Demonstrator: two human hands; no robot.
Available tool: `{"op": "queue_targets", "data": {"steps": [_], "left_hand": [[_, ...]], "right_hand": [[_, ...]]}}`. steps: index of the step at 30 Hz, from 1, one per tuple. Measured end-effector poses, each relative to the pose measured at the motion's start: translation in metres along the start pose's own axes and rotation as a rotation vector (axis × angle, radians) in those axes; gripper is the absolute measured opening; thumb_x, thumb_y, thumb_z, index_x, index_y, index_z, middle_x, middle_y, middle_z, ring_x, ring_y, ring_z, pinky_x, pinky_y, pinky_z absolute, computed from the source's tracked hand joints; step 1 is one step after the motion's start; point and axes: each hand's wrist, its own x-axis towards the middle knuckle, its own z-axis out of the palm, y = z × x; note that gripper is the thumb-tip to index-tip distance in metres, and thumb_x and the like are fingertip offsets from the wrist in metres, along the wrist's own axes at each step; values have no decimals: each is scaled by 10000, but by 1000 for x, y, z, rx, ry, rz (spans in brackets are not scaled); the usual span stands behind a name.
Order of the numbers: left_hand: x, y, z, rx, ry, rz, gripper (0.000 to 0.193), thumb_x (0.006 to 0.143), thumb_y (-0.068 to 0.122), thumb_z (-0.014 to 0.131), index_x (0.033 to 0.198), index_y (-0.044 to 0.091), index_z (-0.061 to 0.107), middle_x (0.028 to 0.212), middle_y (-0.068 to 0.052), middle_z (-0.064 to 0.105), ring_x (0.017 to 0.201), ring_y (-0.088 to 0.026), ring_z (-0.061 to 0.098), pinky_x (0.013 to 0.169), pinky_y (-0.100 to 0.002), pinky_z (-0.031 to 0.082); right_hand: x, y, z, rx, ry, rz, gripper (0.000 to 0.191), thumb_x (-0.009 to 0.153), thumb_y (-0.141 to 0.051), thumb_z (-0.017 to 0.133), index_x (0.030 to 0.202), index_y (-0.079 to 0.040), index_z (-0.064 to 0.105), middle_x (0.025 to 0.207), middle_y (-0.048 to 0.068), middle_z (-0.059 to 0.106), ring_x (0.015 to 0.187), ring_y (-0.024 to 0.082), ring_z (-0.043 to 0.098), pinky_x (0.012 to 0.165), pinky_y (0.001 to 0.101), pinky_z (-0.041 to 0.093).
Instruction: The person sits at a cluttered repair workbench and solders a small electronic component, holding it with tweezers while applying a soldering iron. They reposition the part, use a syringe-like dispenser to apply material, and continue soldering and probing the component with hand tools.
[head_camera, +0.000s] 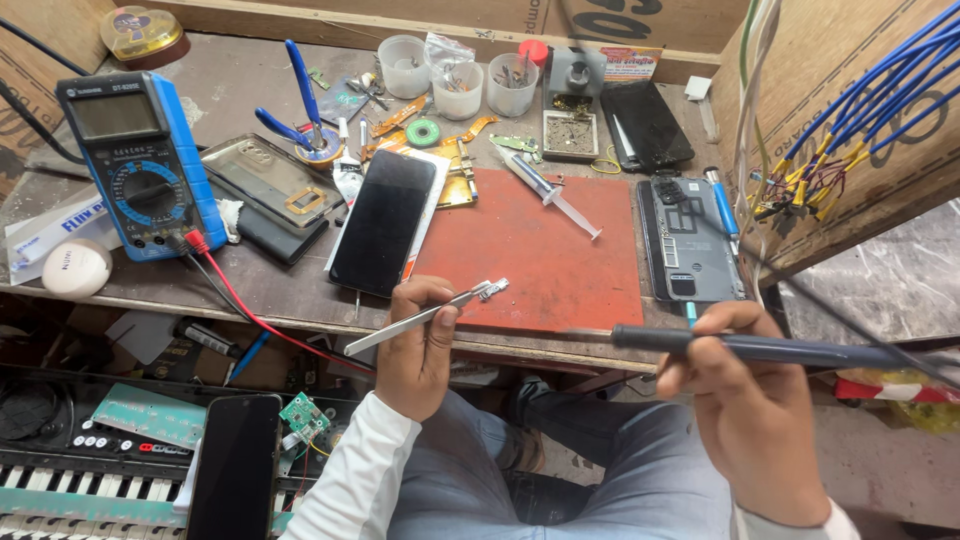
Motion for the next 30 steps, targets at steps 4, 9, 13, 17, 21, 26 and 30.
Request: {"op": "queue_targets", "data": {"steps": [4,9,13,17,21,26,30], "left_hand": [[1,5,-2,41,-16,50,149,1109,180,506,1137,33,517,1106,-110,613,949,-213,627,881,-338,518],[6,16,-1,61,-73,61,150,1074,193,554,1125,53,539,1089,-113,647,888,-231,631,823,-340,507],[4,25,1,182,-98,155,133,1050,193,580,1106,77,550,1092,-106,684,969,-281,666,876,-391,484],[-7,26,7,230,-90,152,130,1036,185,590,1089,77,541,1086,-98,689,984,-308,653,922,-434,459],[-12,24,12,247,-49,162,137,1033,190,595,1080,75,538,1074,-98,685,970,-294,649,920,-431,464],[-15,19,19,290,-16,137,144,1027,194,606,1071,76,538,1058,-98,687,965,-300,643,920,-437,458],[-17,16,25,299,11,159,138,1031,186,595,1076,71,534,1062,-107,675,979,-311,636,940,-455,445]], "right_hand": [[3,19,-8,-149,-38,-20,330,978,23,695,1245,-15,505,972,146,694,901,207,712,795,333,580],[19,33,-7,-345,7,54,287,938,-22,652,1207,-9,555,941,131,725,902,193,747,819,331,621],[30,42,-6,-384,14,-20,263,924,-50,717,1140,-8,572,978,123,738,912,155,735,806,300,595],[40,55,-8,-502,25,-101,248,930,-97,757,1098,-20,590,986,72,713,888,94,685,777,241,559],[46,62,-5,-566,-10,-130,233,933,-93,773,1074,-26,601,964,28,674,850,54,612,729,211,500],[46,62,-8,-502,1,-85,213,926,-90,765,1056,-34,605,944,14,669,838,37,613,709,203,495],[45,61,-11,-495,6,-58,213,924,-89,772,1053,-35,612,916,11,653,796,33,582,669,199,469]]}}
